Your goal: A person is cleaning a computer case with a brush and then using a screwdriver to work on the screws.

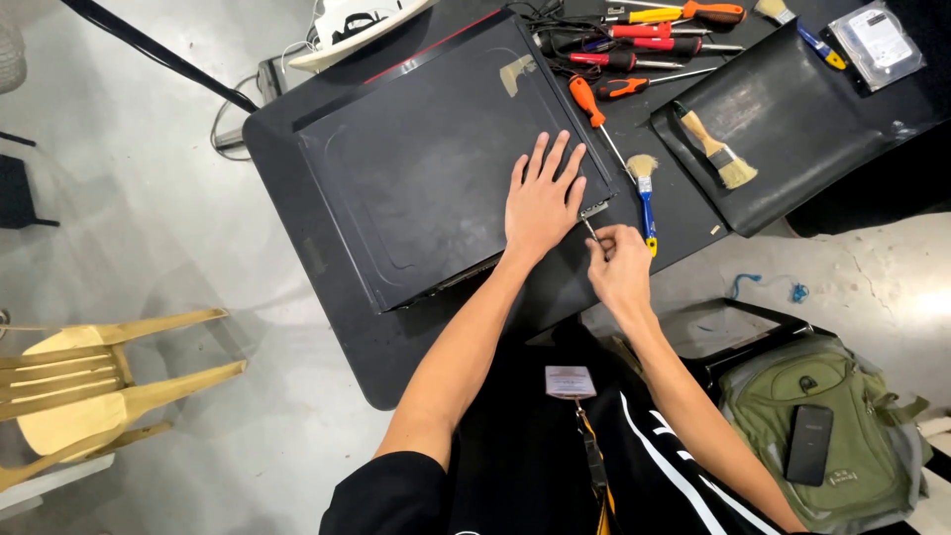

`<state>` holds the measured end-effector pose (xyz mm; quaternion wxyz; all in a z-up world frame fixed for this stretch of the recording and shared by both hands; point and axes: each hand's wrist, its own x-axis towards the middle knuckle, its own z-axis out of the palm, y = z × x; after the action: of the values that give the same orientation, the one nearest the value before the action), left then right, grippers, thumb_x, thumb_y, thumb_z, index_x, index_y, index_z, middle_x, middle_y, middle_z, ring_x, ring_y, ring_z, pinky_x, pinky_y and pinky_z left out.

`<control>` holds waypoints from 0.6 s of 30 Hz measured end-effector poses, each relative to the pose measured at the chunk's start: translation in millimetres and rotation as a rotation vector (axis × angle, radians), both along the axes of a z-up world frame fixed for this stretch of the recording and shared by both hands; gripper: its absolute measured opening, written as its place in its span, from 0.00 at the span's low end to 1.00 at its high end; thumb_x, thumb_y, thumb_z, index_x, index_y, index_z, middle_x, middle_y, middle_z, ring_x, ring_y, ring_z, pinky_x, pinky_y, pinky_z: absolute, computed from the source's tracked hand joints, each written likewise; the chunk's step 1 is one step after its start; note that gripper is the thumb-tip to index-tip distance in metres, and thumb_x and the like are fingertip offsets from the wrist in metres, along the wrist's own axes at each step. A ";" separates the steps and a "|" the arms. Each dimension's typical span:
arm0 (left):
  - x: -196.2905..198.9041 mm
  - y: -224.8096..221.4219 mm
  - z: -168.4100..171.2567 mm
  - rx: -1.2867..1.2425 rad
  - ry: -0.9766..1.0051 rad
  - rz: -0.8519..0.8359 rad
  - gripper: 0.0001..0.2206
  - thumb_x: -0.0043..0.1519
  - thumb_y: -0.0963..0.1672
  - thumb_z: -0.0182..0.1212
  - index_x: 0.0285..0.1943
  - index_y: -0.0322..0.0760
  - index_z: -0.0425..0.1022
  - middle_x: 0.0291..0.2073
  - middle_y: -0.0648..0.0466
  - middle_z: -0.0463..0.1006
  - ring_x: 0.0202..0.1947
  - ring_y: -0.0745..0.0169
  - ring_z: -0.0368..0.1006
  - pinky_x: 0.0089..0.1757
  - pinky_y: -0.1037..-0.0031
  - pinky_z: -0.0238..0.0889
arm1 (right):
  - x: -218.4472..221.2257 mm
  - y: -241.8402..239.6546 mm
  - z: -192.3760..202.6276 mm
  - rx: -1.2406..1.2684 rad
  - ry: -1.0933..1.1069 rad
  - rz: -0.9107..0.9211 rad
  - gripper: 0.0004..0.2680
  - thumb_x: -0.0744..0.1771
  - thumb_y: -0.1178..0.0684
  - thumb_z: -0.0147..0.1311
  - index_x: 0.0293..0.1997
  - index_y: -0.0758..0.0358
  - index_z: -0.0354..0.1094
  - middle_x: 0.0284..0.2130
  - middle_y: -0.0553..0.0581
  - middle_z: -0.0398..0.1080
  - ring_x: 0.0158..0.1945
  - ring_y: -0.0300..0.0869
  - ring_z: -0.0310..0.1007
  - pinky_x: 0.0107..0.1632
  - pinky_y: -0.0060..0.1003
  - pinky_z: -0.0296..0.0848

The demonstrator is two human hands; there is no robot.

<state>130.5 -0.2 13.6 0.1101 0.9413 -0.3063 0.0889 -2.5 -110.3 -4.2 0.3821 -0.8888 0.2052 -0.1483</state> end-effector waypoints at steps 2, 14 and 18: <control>1.9 -0.9 0.0 0.001 0.004 -0.001 0.23 0.75 0.55 0.35 0.80 0.60 0.55 0.79 0.59 0.51 0.79 0.56 0.44 0.71 0.57 0.43 | 2.6 0.5 -1.6 -0.002 -0.019 0.003 0.04 0.68 0.60 0.59 0.42 0.72 0.74 0.30 0.64 0.70 0.34 0.54 0.76 0.35 0.39 0.75; 1.6 0.6 -0.2 0.013 0.050 -0.021 0.23 0.76 0.54 0.33 0.81 0.59 0.53 0.80 0.58 0.49 0.80 0.56 0.41 0.71 0.57 0.41 | 8.5 7.3 17.0 0.041 0.088 -0.026 0.07 0.68 0.56 0.61 0.45 0.69 0.74 0.29 0.63 0.73 0.35 0.52 0.76 0.37 0.41 0.73; 1.8 1.1 0.7 0.024 0.073 -0.024 0.24 0.75 0.54 0.32 0.81 0.59 0.53 0.80 0.58 0.48 0.80 0.55 0.41 0.72 0.57 0.41 | 11.5 11.5 14.0 0.005 0.048 -0.008 0.06 0.71 0.60 0.54 0.43 0.74 0.75 0.31 0.68 0.73 0.36 0.59 0.77 0.38 0.41 0.76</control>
<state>132.3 0.9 14.3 0.1112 0.9415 -0.3144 0.0496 9.0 -98.8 9.8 0.3786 -0.8904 0.2182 -0.1277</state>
